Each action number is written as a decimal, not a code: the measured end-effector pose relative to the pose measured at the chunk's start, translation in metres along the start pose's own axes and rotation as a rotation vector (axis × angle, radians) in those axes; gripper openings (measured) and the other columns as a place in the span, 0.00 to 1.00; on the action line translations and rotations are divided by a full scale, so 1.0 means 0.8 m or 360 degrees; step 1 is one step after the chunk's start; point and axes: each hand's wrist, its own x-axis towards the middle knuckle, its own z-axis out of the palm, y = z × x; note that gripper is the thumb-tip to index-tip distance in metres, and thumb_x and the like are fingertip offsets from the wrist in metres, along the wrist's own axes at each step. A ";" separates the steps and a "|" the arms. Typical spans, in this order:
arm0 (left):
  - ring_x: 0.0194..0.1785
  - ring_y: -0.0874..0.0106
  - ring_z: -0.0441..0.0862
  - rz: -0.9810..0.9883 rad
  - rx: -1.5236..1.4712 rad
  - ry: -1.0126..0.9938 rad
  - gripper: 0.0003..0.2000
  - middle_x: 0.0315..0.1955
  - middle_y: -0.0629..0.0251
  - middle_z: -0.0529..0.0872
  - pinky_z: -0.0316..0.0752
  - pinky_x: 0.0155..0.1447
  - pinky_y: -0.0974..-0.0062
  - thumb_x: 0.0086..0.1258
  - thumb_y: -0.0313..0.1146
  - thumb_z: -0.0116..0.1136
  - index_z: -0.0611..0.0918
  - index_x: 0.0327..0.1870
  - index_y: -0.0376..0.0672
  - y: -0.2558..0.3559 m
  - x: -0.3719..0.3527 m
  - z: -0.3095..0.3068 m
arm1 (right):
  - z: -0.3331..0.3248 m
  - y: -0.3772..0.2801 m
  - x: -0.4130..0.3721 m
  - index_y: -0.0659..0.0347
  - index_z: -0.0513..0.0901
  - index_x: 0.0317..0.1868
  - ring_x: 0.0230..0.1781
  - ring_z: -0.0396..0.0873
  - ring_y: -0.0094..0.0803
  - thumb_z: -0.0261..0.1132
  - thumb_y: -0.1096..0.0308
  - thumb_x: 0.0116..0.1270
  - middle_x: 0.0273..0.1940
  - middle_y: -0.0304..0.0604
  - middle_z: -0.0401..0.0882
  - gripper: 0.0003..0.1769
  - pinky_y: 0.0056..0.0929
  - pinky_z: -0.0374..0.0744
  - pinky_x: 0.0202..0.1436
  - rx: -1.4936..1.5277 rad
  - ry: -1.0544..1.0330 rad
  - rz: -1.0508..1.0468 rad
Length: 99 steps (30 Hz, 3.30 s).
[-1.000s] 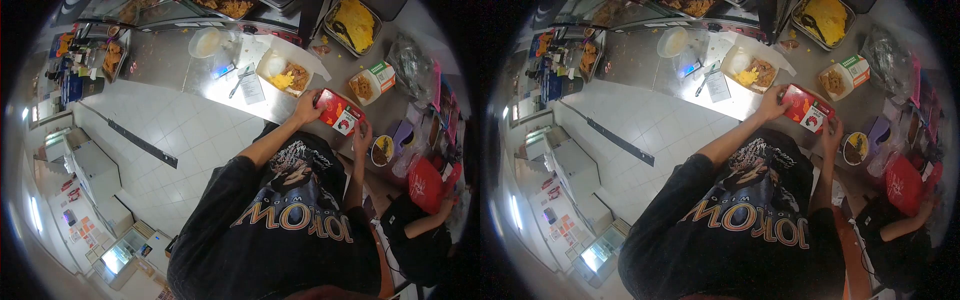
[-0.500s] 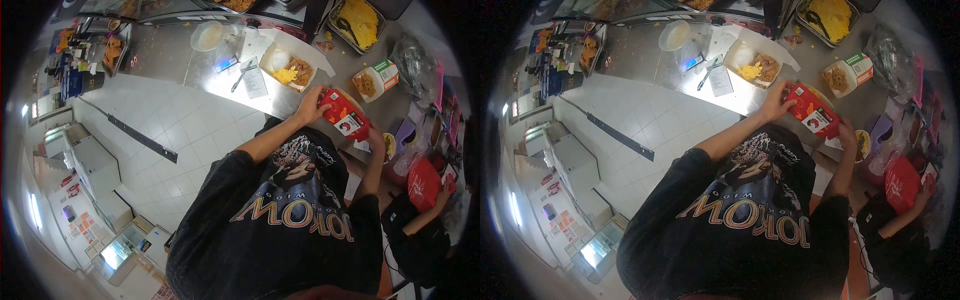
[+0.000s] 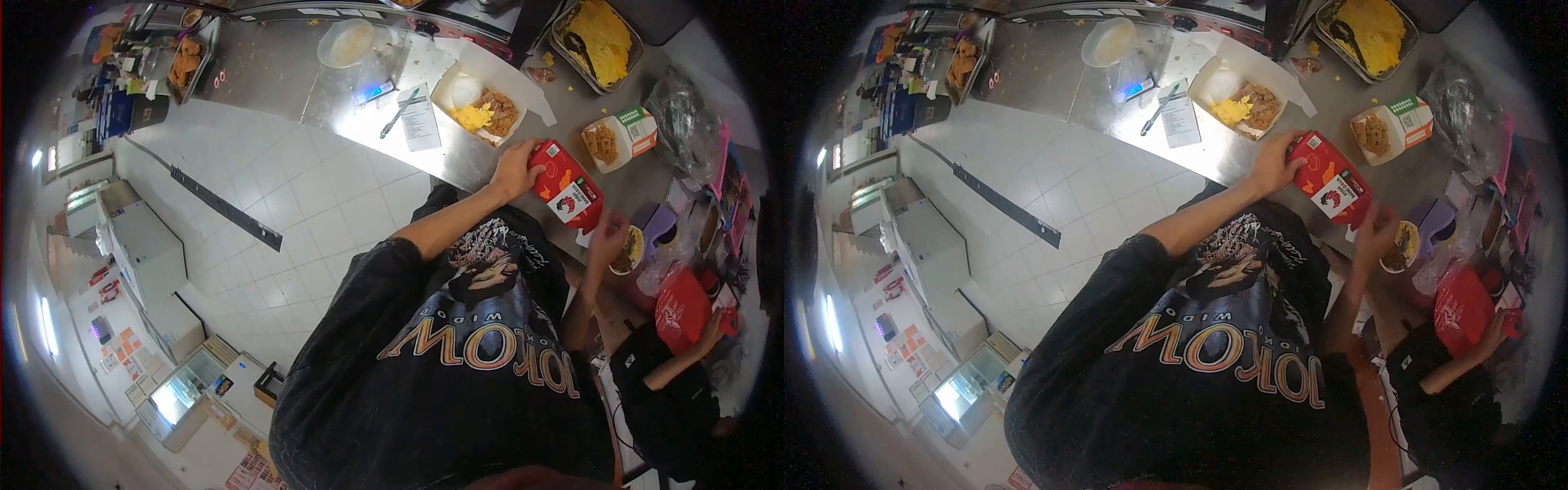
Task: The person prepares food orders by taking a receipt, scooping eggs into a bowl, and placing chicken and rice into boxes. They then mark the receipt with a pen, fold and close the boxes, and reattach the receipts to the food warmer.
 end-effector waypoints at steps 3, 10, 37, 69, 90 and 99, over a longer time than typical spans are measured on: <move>0.51 0.49 0.86 -0.0071 0.0047 -0.0021 0.26 0.48 0.47 0.87 0.81 0.56 0.57 0.61 0.31 0.74 0.81 0.62 0.41 0.005 0.000 0.001 | -0.021 -0.078 -0.030 0.70 0.84 0.57 0.48 0.86 0.49 0.64 0.43 0.74 0.48 0.57 0.88 0.33 0.40 0.80 0.53 -0.0395 -0.0328 0.0082; 0.50 0.46 0.85 -0.0347 0.0148 -0.0274 0.21 0.44 0.46 0.87 0.81 0.57 0.54 0.61 0.34 0.73 0.85 0.56 0.41 -0.004 0.013 0.005 | 0.047 -0.030 -0.013 0.68 0.88 0.52 0.44 0.89 0.43 0.66 0.42 0.73 0.42 0.55 0.91 0.32 0.38 0.82 0.49 0.0007 -0.0516 0.0338; 0.43 0.53 0.90 -0.0279 -0.0049 -0.0131 0.21 0.43 0.45 0.90 0.83 0.52 0.63 0.63 0.28 0.69 0.85 0.59 0.36 -0.015 0.012 0.009 | 0.044 -0.004 0.015 0.76 0.80 0.62 0.51 0.85 0.31 0.70 0.65 0.75 0.54 0.52 0.87 0.24 0.30 0.82 0.55 0.0879 -0.0470 0.0683; 0.66 0.53 0.70 0.0672 0.0740 -0.0079 0.30 0.62 0.53 0.76 0.63 0.69 0.49 0.66 0.45 0.62 0.75 0.66 0.38 -0.008 0.047 0.050 | 0.092 -0.085 0.054 0.58 0.84 0.52 0.55 0.75 0.50 0.70 0.60 0.68 0.49 0.48 0.80 0.16 0.49 0.71 0.63 -0.0247 0.0181 -0.1007; 0.65 0.57 0.76 0.0787 0.1560 -0.0119 0.22 0.58 0.57 0.82 0.67 0.66 0.48 0.62 0.42 0.71 0.82 0.56 0.52 0.071 0.162 -0.216 | 0.100 -0.179 -0.039 0.58 0.82 0.44 0.43 0.81 0.51 0.68 0.62 0.71 0.47 0.53 0.82 0.09 0.47 0.78 0.48 0.0450 -0.0514 -0.0537; 0.62 0.46 0.80 0.1022 0.1236 -0.0923 0.26 0.62 0.46 0.80 0.74 0.62 0.50 0.65 0.59 0.65 0.84 0.57 0.53 -0.044 0.170 -0.255 | 0.232 -0.192 -0.037 0.57 0.45 0.81 0.56 0.83 0.65 0.50 0.32 0.78 0.64 0.69 0.74 0.49 0.55 0.84 0.61 0.1962 -0.1274 0.1309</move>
